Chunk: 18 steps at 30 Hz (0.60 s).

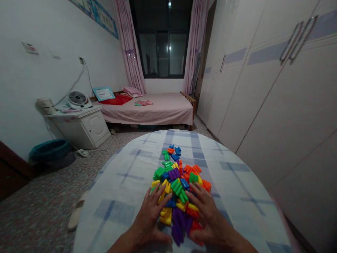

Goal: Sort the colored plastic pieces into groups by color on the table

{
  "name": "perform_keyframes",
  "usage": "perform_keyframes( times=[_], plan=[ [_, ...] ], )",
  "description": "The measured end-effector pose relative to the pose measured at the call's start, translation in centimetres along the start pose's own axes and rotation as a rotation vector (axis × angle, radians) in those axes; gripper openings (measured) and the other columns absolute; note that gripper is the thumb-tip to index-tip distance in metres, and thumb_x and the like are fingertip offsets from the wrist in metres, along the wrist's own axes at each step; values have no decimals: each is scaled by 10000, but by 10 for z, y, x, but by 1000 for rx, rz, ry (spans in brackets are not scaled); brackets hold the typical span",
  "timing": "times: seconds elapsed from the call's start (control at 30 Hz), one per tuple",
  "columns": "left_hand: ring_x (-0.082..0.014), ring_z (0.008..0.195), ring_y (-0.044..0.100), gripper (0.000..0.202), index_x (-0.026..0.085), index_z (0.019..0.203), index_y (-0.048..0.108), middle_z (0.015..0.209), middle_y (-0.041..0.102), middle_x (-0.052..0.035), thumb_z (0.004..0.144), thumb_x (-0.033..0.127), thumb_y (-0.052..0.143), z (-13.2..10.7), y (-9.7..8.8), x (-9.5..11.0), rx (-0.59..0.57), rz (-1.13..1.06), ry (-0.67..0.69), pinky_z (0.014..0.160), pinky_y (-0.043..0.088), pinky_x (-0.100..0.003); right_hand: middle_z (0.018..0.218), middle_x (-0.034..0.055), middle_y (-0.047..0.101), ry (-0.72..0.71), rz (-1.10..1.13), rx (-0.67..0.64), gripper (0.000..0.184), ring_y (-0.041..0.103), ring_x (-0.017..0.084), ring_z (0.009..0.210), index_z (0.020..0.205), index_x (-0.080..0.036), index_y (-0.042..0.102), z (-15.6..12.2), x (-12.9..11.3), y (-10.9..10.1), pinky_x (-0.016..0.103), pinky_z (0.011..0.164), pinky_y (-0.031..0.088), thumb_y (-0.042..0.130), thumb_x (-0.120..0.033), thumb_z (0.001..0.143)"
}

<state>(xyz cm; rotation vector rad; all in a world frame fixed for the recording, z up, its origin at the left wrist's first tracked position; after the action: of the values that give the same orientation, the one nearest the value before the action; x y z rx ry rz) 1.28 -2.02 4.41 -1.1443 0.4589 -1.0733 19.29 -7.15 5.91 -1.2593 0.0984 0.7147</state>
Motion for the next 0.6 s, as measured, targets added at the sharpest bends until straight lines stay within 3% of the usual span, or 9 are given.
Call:
perform_keyframes(
  times=[0.1, 0.2, 0.37, 0.5, 0.6],
  plan=[
    [-404, 1351, 237, 1063, 277, 1442, 224, 1498, 237, -159, 567, 763, 580, 1, 15, 0, -16, 40, -21, 1055, 200, -615, 1494, 114, 272, -56, -82, -55, 963, 209, 389, 1362, 1415, -306, 325, -3, -9, 22, 605, 1045, 237, 694, -618, 582],
    [-372, 1361, 232, 896, 263, 1430, 267, 1495, 256, -146, 675, 601, 611, 16, 21, -6, 32, 60, -73, 1070, 204, -585, 1489, 113, 284, -29, -148, -15, 915, 221, 378, 1360, 1423, -304, 303, 12, -9, 27, 601, 1040, 244, 700, -516, 626],
    [-334, 1345, 278, 745, 217, 1395, 342, 1463, 310, -155, 725, 379, 624, 53, 15, -32, 123, -15, -159, 1064, 277, -522, 1392, 116, 441, -14, -162, 128, 638, 392, 305, 1274, 1350, -253, 434, 54, -4, 11, 504, 1018, 349, 610, -283, 738],
    [-271, 1261, 414, 612, 179, 1349, 389, 1371, 433, -148, 788, 353, 564, 88, 3, -50, 201, -120, -201, 1036, 352, -456, 1223, 102, 562, 69, -58, 224, 440, 511, 236, 1138, 1228, -215, 537, 92, 10, -3, 406, 972, 429, 529, -208, 788],
    [-249, 1182, 487, 441, 192, 1232, 511, 1253, 546, -109, 814, 328, 540, 112, -9, -58, 238, -121, -241, 999, 393, -429, 1148, 82, 599, 137, 21, 290, 325, 542, 219, 1086, 1126, -221, 587, 111, 24, -14, 397, 952, 443, 475, -199, 822]
  ],
)
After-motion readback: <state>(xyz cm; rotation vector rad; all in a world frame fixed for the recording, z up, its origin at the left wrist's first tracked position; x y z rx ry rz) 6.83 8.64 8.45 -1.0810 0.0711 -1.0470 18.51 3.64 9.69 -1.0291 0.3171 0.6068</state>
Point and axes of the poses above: each hand's wrist, its own z-axis towards the middle knuckle, its own y-axis out of the palm, x = y × z, the point moved 8 cm from there along z, towards the middle knuckle
